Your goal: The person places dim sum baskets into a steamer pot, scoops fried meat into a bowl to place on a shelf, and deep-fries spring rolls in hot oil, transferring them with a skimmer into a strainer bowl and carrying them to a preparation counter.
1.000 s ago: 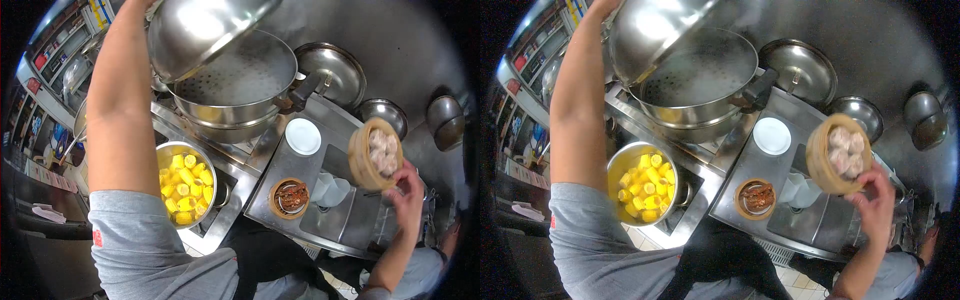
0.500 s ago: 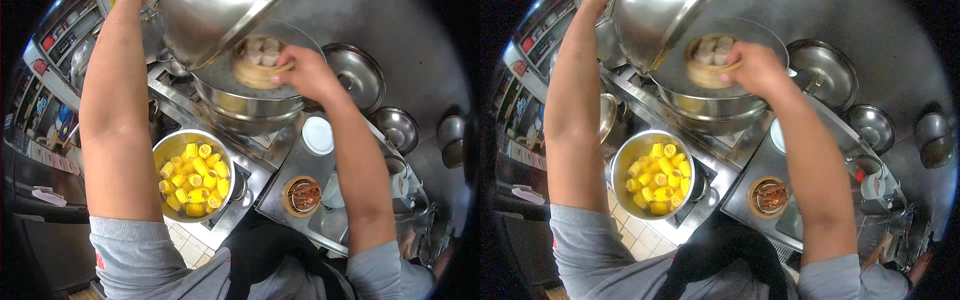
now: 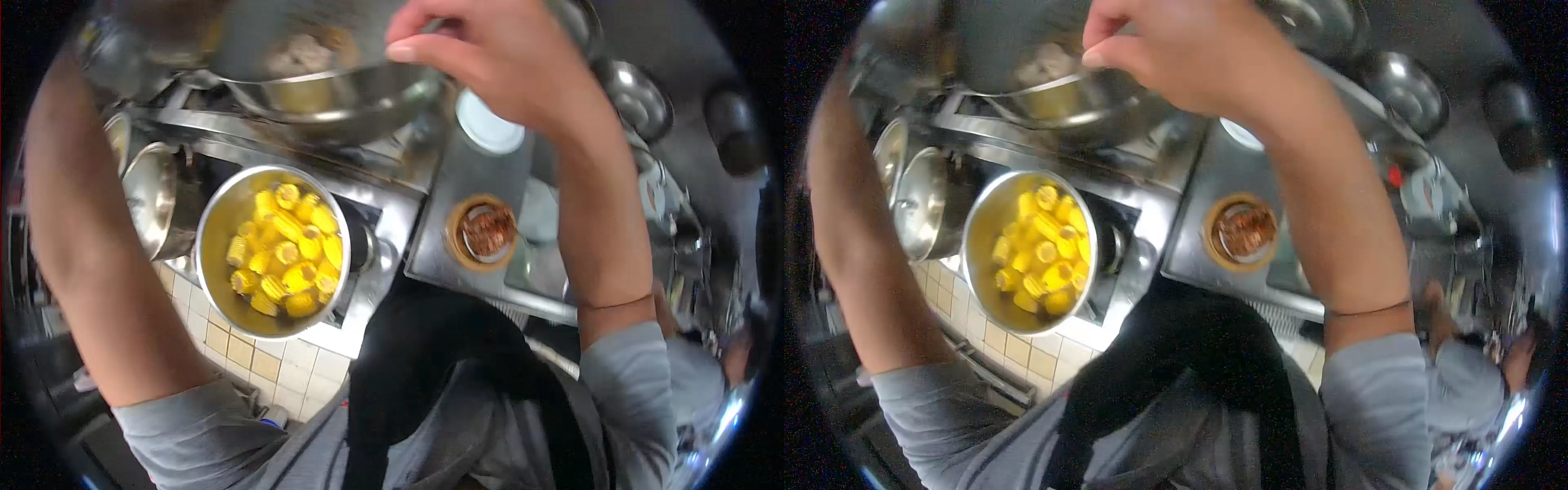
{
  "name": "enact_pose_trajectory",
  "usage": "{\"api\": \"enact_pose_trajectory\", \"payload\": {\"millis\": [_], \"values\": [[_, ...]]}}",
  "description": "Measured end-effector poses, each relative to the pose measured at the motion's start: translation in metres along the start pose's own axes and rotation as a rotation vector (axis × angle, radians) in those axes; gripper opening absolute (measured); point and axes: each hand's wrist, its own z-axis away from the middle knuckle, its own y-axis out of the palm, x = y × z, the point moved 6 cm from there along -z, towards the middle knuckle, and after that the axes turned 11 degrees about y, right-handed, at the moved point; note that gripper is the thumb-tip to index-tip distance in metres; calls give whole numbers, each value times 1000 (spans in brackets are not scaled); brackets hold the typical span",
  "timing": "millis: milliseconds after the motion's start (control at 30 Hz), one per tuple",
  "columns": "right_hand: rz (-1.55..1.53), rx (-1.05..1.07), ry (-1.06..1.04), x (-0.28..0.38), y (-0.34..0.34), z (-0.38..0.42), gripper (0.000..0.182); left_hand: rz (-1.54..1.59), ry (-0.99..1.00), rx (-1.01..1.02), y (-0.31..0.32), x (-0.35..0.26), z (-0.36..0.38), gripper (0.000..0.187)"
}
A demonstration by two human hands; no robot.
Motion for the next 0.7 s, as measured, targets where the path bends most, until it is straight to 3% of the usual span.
{"api": "enact_pose_trajectory", "payload": {"millis": [100,233,300,333,400,433,500,567,633,700], "values": [[-104,-116,209,-69,-9,80,19,-1,58,36,13,6,-7,43],[65,55,754,-216,58,206,28,-7,91,67,12,18,-18,45],[62,83,816,-274,100,272,35,-15,108,87,14,24,-22,47],[57,85,824,-269,105,280,35,-16,116,99,15,27,-24,48],[-482,201,1368,-266,137,315,42,-23,134,121,15,33,-28,49],[-486,198,1370,-257,144,317,42,-30,143,125,14,37,-31,50],[-820,134,1323,-240,162,316,47,-39,167,144,10,46,-38,51],[-755,24,1309,-249,176,323,43,-55,193,167,3,59,-47,53],[-452,-72,1335,-264,173,325,40,-67,253,218,-8,79,-58,54],[-236,-122,1207,-264,165,321,38,-75,385,321,-19,108,-74,56]]}}
